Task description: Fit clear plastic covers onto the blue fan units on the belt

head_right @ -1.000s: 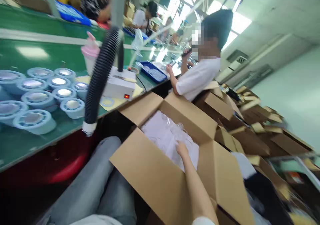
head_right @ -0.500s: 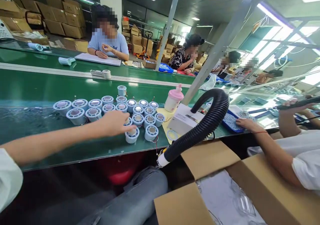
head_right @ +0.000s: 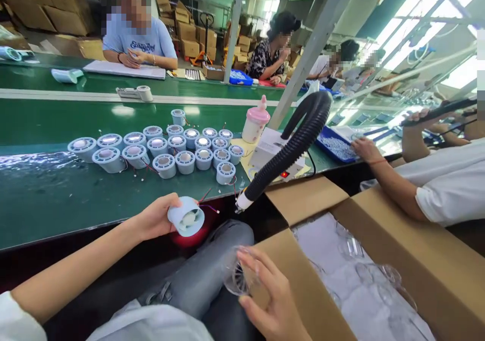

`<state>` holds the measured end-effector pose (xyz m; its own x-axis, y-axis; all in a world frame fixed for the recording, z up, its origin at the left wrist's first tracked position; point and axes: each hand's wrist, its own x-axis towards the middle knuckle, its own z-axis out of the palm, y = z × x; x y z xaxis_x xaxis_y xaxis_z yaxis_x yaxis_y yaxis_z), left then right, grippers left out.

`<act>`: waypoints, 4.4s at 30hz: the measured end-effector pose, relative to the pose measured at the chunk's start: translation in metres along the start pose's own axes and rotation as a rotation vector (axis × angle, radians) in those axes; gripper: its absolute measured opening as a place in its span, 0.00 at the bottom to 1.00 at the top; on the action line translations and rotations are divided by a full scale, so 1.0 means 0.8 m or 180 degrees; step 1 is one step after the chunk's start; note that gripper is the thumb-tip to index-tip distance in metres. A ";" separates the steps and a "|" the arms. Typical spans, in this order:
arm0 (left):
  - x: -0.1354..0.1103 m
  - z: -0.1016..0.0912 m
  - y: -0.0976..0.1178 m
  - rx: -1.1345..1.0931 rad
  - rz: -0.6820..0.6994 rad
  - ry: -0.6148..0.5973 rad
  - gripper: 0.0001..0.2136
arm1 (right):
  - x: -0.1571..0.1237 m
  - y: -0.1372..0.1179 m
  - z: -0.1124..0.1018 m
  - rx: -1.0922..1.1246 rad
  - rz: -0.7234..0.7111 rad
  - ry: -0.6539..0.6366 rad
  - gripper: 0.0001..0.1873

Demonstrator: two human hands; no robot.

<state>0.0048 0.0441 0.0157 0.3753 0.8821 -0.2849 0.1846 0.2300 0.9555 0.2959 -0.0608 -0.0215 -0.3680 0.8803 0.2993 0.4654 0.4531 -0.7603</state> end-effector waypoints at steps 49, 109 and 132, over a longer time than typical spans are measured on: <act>-0.028 0.042 -0.053 0.1250 0.1066 -0.0310 0.28 | 0.061 -0.041 0.062 0.0422 0.1084 0.0120 0.16; -0.052 0.028 -0.042 0.0610 0.1603 -0.1263 0.36 | 0.044 -0.055 0.047 0.2972 0.2228 -0.0323 0.22; -0.047 0.023 -0.044 0.0508 0.1720 -0.1362 0.38 | 0.057 -0.056 0.063 0.3655 0.3378 -0.1075 0.35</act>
<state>0.0014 -0.0047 -0.0086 0.7701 0.6091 0.1898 -0.0096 -0.2865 0.9580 0.2176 -0.0481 -0.0033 -0.5128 0.5726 -0.6397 -0.1523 -0.7939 -0.5886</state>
